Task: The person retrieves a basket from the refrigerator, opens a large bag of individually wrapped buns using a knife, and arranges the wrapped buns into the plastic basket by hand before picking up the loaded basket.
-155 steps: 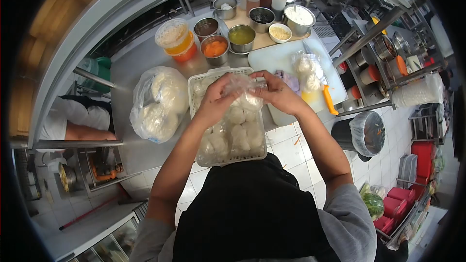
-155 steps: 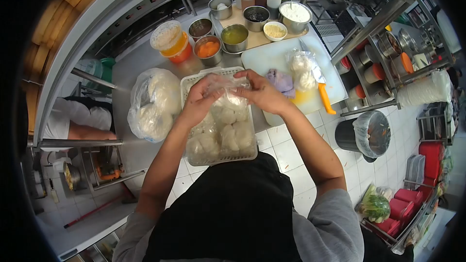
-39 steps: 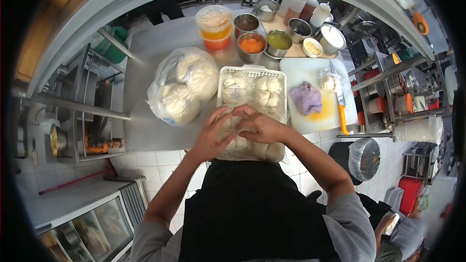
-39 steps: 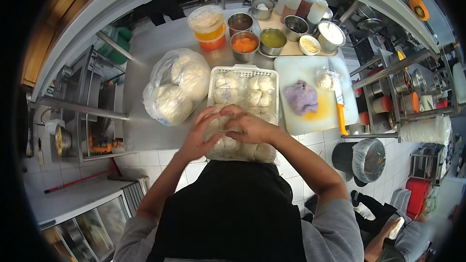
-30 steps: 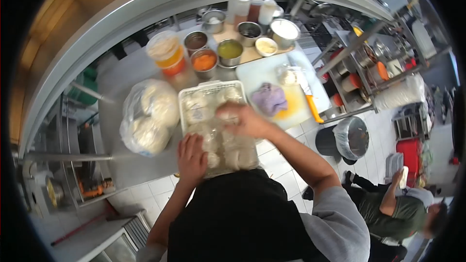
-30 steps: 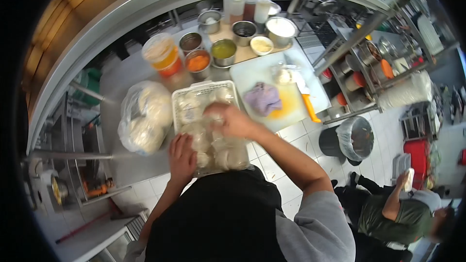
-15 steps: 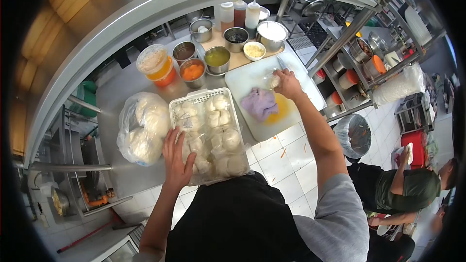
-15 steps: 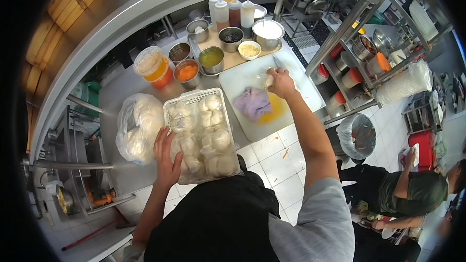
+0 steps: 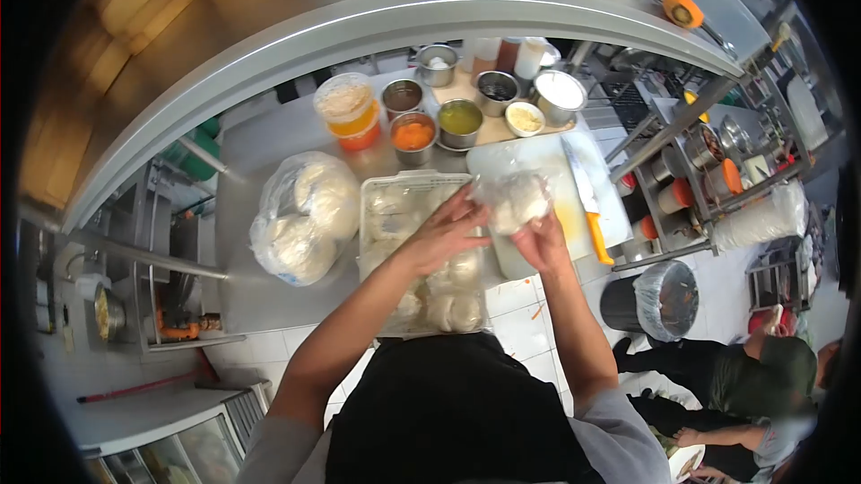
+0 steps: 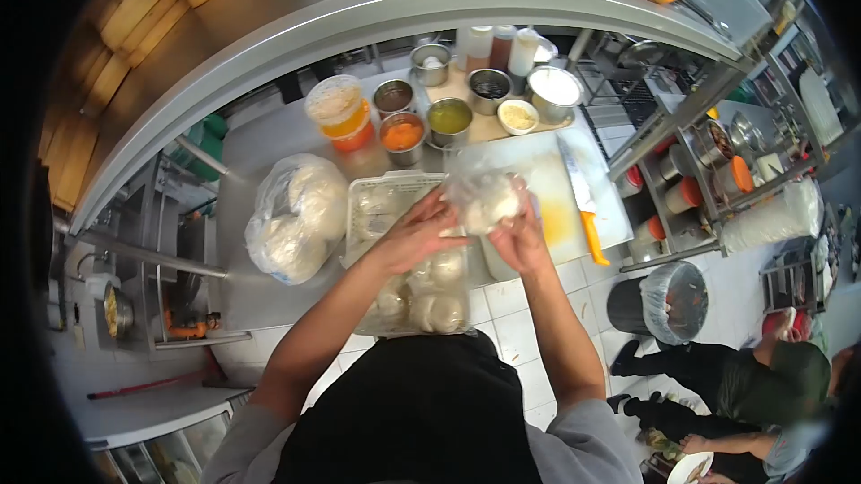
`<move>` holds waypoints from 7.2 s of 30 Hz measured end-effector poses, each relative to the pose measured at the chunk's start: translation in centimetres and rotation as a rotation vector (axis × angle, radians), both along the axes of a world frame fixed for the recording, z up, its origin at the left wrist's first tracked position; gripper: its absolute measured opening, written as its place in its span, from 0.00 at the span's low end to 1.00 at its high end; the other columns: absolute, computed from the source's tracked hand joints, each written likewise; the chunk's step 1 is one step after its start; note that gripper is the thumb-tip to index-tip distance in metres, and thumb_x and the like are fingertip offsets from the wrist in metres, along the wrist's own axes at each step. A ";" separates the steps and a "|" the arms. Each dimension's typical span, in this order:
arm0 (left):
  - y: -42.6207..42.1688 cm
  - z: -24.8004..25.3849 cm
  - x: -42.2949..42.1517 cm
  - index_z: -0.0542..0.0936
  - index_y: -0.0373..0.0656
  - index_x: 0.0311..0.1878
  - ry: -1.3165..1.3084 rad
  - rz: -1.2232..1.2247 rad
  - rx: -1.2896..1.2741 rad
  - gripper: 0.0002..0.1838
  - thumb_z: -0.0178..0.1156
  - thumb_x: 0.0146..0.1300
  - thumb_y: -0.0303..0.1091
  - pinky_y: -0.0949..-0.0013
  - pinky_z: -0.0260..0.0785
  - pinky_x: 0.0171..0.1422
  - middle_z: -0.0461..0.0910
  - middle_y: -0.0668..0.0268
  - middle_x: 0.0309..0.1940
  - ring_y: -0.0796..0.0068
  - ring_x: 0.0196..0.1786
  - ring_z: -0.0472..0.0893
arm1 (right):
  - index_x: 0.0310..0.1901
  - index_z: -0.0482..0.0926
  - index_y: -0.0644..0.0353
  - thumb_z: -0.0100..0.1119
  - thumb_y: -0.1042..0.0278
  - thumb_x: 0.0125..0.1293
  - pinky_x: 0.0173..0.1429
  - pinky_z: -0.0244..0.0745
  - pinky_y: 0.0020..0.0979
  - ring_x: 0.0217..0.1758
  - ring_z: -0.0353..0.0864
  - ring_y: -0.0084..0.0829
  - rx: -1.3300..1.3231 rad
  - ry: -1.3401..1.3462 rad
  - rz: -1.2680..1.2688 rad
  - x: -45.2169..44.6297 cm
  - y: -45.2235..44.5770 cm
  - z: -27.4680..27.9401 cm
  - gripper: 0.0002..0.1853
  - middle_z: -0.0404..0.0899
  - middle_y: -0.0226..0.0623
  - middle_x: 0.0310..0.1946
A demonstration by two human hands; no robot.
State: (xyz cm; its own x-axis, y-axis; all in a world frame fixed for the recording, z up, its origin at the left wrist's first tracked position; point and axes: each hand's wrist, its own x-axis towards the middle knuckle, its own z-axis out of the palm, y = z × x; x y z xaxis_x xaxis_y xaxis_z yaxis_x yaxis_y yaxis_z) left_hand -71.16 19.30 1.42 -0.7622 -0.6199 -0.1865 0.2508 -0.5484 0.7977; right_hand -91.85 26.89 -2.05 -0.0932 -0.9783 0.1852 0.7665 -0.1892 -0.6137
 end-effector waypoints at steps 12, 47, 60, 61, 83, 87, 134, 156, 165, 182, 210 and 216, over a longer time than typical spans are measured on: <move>-1.1 -1.0 9.3 0.80 0.38 0.60 -0.421 0.356 -0.608 0.16 0.69 0.73 0.29 0.69 0.74 0.68 0.81 0.65 0.61 0.77 0.61 0.80 | 0.64 0.77 0.60 0.76 0.63 0.68 0.61 0.78 0.30 0.59 0.82 0.30 0.160 1.251 0.162 8.5 -3.1 6.4 0.26 0.83 0.39 0.60; -2.9 -4.4 21.8 0.77 0.36 0.68 -0.712 0.968 -0.938 0.19 0.52 0.77 0.26 0.51 0.66 0.77 0.77 0.45 0.68 0.45 0.71 0.76 | 0.86 0.42 0.65 0.65 0.36 0.71 0.88 0.43 0.61 0.88 0.32 0.74 -0.004 1.783 0.221 19.1 -2.5 -3.0 0.59 0.31 0.74 0.84; -6.3 -4.9 25.9 0.76 0.37 0.68 -1.538 0.343 -1.092 0.38 0.77 0.56 0.43 0.43 0.68 0.72 0.76 0.49 0.64 0.46 0.70 0.73 | 0.65 0.80 0.58 0.68 0.78 0.58 0.70 0.77 0.47 0.69 0.79 0.51 -0.691 1.822 0.122 26.2 -21.8 0.2 0.29 0.81 0.49 0.63; -5.5 -4.7 25.3 0.76 0.38 0.68 -1.436 0.449 -1.135 0.36 0.76 0.58 0.41 0.44 0.67 0.72 0.76 0.50 0.64 0.47 0.70 0.74 | 0.64 0.81 0.56 0.70 0.77 0.56 0.70 0.78 0.47 0.69 0.80 0.49 -0.702 1.969 0.195 27.2 -23.7 -1.7 0.30 0.82 0.48 0.63; 1.9 -7.3 15.0 0.81 0.41 0.64 -0.936 0.252 -1.500 0.32 0.68 0.67 0.57 0.34 0.51 0.85 0.66 0.49 0.76 0.41 0.83 0.59 | 0.70 0.72 0.60 0.71 0.35 0.64 0.59 0.81 0.48 0.52 0.89 0.57 0.107 1.749 -0.271 13.2 -13.1 13.3 0.44 0.88 0.60 0.45; 1.6 -6.9 15.3 0.81 0.39 0.64 -0.890 0.247 -1.520 0.32 0.70 0.66 0.55 0.37 0.55 0.84 0.67 0.48 0.75 0.39 0.82 0.61 | 0.68 0.74 0.65 0.66 0.41 0.70 0.61 0.82 0.51 0.53 0.88 0.59 0.456 1.841 -0.164 10.2 -9.2 9.1 0.37 0.88 0.61 0.45; -2.8 10.8 20.7 0.73 0.40 0.73 -0.174 0.098 -0.931 0.38 0.79 0.61 0.30 0.60 0.64 0.80 0.75 0.60 0.71 0.69 0.72 0.74 | 0.76 0.68 0.63 0.79 0.67 0.63 0.73 0.73 0.35 0.68 0.79 0.32 -0.165 1.029 0.039 16.4 -1.4 13.7 0.42 0.79 0.44 0.64; 1.9 -5.7 20.1 0.76 0.47 0.75 -0.684 -0.086 -1.598 0.39 0.71 0.63 0.53 0.33 0.46 0.86 0.60 0.44 0.81 0.41 0.87 0.52 | 0.82 0.61 0.53 0.72 0.57 0.67 0.46 0.85 0.48 0.46 0.88 0.54 0.591 1.967 -0.551 22.8 6.3 0.6 0.45 0.83 0.55 0.46; 1.8 -5.8 19.9 0.75 0.43 0.75 -0.605 -0.059 -1.594 0.37 0.70 0.67 0.48 0.33 0.49 0.85 0.61 0.43 0.80 0.38 0.86 0.52 | 0.84 0.54 0.64 0.61 0.51 0.73 0.70 0.73 0.52 0.66 0.75 0.57 0.667 2.243 -0.271 23.5 3.6 -1.1 0.45 0.74 0.60 0.63; -21.0 -12.8 24.9 0.65 0.23 0.75 -1.439 0.308 -0.859 0.63 0.78 0.50 0.66 0.49 0.72 0.74 0.77 0.35 0.67 0.39 0.69 0.79 | 0.67 0.80 0.57 0.72 0.60 0.67 0.71 0.77 0.47 0.70 0.77 0.55 0.559 1.932 -0.397 21.6 6.5 2.4 0.28 0.74 0.53 0.70; -5.8 6.2 10.1 0.80 0.35 0.63 -0.448 0.217 -0.653 0.33 0.83 0.57 0.36 0.68 0.80 0.55 0.85 0.61 0.51 0.74 0.50 0.86 | 0.86 0.52 0.53 0.87 0.58 0.50 0.87 0.54 0.50 0.88 0.52 0.53 -0.026 1.315 -0.240 9.8 1.2 6.6 0.65 0.52 0.55 0.85; -8.0 6.0 0.3 0.82 0.37 0.64 -0.643 -0.096 -0.638 0.29 0.71 0.71 0.51 0.68 0.77 0.60 0.87 0.63 0.54 0.74 0.53 0.85 | 0.85 0.52 0.60 0.79 0.60 0.59 0.84 0.59 0.41 0.82 0.62 0.39 0.172 0.648 -0.171 6.2 1.3 1.3 0.58 0.62 0.45 0.79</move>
